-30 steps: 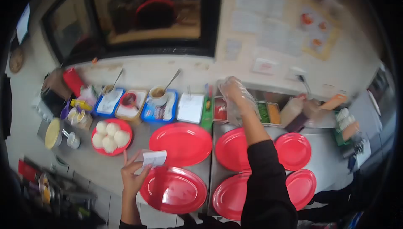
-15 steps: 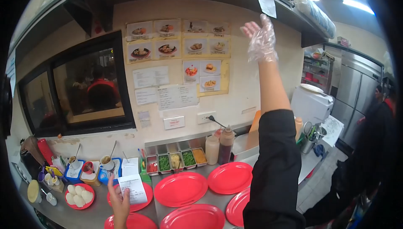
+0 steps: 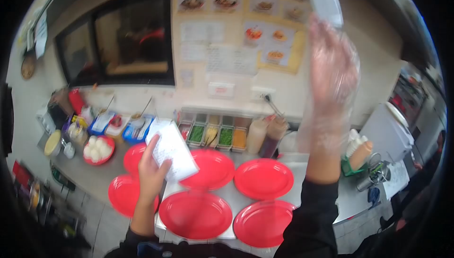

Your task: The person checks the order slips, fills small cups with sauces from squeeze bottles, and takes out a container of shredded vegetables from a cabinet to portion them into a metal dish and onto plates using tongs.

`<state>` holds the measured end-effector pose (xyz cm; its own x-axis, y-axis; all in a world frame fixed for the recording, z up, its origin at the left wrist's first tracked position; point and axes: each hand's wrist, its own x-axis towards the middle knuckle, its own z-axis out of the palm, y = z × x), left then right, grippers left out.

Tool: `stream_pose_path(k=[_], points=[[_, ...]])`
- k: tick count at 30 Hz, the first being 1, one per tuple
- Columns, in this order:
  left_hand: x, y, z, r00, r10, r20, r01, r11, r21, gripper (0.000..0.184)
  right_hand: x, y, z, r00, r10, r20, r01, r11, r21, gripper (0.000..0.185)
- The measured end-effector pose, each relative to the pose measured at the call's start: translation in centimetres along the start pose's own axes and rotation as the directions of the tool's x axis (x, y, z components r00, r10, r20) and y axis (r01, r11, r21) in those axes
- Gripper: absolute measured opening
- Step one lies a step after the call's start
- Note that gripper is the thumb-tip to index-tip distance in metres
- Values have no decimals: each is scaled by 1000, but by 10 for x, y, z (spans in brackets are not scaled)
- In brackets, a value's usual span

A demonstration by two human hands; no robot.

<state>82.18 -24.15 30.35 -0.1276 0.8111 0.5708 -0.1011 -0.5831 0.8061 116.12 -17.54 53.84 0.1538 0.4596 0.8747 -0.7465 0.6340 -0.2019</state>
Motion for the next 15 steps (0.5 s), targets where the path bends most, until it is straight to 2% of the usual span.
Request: stream_pose_path(k=[1, 2, 3, 4, 5, 6, 7, 9, 10, 12, 14, 15], points=[[2, 4, 4, 1000, -13, -4, 13, 998, -64, 66, -60, 24, 11, 995, 100, -2, -100, 989, -107, 44], [4, 9, 7, 1000, -14, 1, 14, 993, -115, 68, -120, 48, 28, 987, 162, -21, -160, 935, -316, 55], [4, 12, 10, 1000, -5, 9, 6, 985, -173, 70, -168, 63, 17, 936, 352, 24, -340, 917, -207, 64], [3, 19, 13, 999, 27, 16, -24, 986, -165, 73, -207, 69, 33, 853, 517, -70, -520, 830, -202, 69], [2, 23, 15, 997, 66, 33, -60, 985, -160, 76, -250, 83, 24, 852, 524, 14, -509, 832, -220, 68], [-1, 19, 14, 999, 53, 0, -52, 977, -206, 77, -273, 85, 42, 773, 628, -91, -634, 763, -127, 67], [-4, 18, 12, 999, 42, -5, -42, 979, -197, 77, -290, 85, 55, 766, 636, -94, -643, 757, -116, 67], [-9, 17, 8, 995, -73, -61, 64, 988, -137, 72, -311, 84, 72, 655, 705, -271, -738, 675, -27, 67], [-12, 15, 5, 998, -45, -50, 39, 992, -124, 64, -315, 84, 75, 649, 707, -281, -741, 672, -21, 67], [-20, 14, -5, 998, -59, -32, 52, 983, -176, 60, -323, 85, 78, 633, 702, -326, -772, 602, -201, 69], [-27, 13, -16, 997, -76, -17, 70, 971, -227, 57, -331, 84, 84, 597, 721, -351, -798, 576, -174, 66], [-28, 12, -21, 987, -156, -37, 146, 970, -195, 56, -335, 83, 86, 565, 741, -364, -820, 552, -150, 63]])
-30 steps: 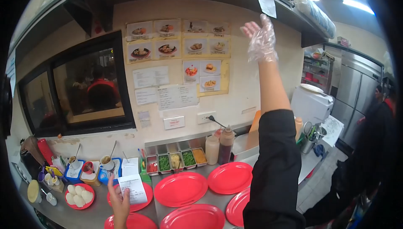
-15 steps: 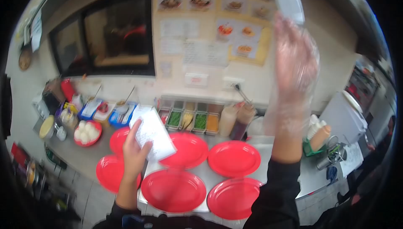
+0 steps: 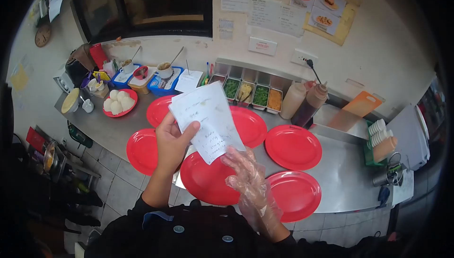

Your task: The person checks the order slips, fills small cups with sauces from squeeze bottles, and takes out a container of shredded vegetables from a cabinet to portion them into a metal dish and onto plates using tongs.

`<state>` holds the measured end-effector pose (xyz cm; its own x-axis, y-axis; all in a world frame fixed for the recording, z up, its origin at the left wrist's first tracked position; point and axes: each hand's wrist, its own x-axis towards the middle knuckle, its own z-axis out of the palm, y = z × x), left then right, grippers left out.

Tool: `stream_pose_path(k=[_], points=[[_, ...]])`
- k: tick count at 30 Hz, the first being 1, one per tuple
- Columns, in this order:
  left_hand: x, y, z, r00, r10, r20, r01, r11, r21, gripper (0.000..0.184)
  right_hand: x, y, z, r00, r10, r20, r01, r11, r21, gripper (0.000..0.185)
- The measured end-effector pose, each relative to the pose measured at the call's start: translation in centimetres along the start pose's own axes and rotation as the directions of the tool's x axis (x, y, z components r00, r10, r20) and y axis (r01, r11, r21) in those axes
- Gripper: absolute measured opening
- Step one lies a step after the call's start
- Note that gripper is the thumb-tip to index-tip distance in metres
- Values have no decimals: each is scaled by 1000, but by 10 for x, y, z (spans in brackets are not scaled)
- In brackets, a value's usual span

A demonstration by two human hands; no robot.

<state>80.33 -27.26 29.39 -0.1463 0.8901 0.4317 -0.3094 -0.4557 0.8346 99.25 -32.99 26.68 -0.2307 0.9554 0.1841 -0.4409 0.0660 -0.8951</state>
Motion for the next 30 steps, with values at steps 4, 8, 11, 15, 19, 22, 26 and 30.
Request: stream_pose_path(k=[4, 8, 11, 15, 19, 22, 26, 30], points=[[-2, 2, -20, 990, -100, 94, 89, 990, 113, 54, 12, 14, -14, 976, -217, -33, 214, 974, -75, 55], [-9, 5, -20, 962, -124, 243, 52, 958, 282, 54, 27, 3, 3, 953, -177, -244, 137, 975, -172, 32], [-10, 9, -23, 964, -28, 265, -32, 975, 221, 58, 32, 3, 9, 900, -210, -382, 103, 954, -281, 10], [0, 19, -46, 935, -220, 278, 219, 975, 35, 65, 32, 10, -18, 809, -347, -474, 241, 932, -271, 13], [1, 21, -46, 949, -173, 264, 178, 984, 5, 69, 21, 6, -20, 843, -323, -430, 255, 944, -209, 15], [1, 20, -48, 933, -193, 303, 192, 981, 34, 70, 18, 10, -21, 849, -292, -441, 212, 952, -222, 14], [2, 21, -51, 918, -245, 311, 237, 969, 62, 69, 14, 15, -19, 844, -279, -459, 168, 949, -266, 13], [4, 24, -54, 886, -346, 308, 349, 936, 46, 68, 13, 17, -20, 843, -259, -472, 146, 954, -263, 12]])
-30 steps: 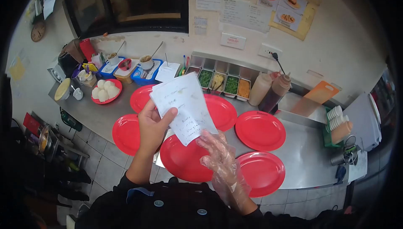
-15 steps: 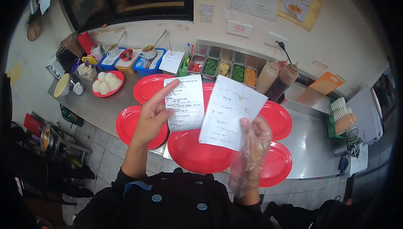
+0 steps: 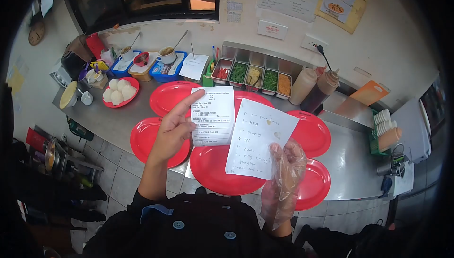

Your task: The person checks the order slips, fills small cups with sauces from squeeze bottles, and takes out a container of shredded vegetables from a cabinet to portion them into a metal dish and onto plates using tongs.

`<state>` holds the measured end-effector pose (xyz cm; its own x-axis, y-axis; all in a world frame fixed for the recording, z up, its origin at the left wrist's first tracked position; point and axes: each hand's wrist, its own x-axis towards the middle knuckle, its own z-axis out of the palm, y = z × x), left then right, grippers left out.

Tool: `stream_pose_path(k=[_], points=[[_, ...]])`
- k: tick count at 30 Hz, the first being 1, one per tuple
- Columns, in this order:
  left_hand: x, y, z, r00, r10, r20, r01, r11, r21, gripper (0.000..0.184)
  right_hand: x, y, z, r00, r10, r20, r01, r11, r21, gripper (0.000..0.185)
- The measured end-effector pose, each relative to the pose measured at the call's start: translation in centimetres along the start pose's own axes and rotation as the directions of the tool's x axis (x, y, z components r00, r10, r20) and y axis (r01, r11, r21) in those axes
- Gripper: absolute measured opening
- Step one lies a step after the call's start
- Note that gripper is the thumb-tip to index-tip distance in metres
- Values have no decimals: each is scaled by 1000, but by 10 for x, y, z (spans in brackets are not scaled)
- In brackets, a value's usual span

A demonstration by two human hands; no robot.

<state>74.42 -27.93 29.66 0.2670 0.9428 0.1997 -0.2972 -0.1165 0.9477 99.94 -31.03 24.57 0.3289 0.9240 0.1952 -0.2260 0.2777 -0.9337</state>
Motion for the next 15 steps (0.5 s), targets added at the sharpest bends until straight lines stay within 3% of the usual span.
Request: stream_pose_path(k=[14, 15], points=[[1, -12, -2, 1000, 18, 13, -19, 999, 43, 69, -5, 0, 8, 994, 104, 13, -104, 994, -28, 10], [1, -14, -2, 1000, 21, 0, -21, 999, 47, 68, -7, -4, 16, 991, 129, -13, -129, 991, 41, 11]])
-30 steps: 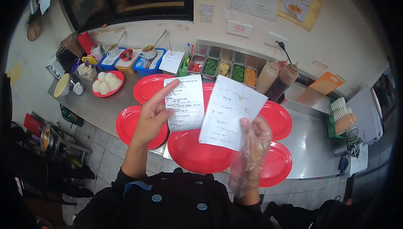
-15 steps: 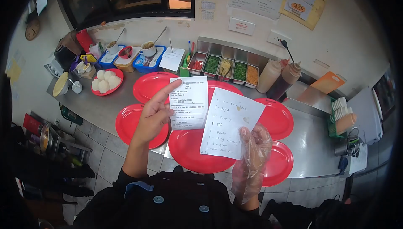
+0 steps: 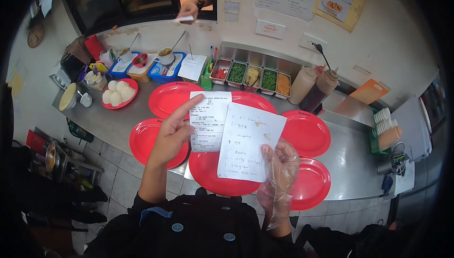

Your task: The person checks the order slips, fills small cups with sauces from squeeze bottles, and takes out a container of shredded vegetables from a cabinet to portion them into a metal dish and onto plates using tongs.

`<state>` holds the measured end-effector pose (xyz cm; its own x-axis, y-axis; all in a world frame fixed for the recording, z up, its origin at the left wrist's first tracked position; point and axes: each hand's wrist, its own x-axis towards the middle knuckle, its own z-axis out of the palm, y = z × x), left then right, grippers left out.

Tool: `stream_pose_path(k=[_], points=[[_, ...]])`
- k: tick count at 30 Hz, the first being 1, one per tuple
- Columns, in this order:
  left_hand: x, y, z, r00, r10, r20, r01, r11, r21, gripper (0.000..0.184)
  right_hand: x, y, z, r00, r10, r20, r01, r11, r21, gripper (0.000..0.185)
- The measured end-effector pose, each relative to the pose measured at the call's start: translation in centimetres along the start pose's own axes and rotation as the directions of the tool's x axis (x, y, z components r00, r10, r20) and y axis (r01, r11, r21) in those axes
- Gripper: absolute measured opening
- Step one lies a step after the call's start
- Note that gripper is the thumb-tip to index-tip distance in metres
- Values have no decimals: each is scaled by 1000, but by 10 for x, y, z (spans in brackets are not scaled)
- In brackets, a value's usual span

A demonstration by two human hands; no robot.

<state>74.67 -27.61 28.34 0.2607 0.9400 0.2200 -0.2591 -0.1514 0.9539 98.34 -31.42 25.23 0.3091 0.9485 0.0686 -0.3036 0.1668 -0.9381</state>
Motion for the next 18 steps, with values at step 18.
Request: stream_pose_path(k=[18], points=[[53, -54, 30, 983, 87, 161, -129, 955, 268, 53, 16, 31, -7, 993, 118, 22, -118, 993, -10, 36]])
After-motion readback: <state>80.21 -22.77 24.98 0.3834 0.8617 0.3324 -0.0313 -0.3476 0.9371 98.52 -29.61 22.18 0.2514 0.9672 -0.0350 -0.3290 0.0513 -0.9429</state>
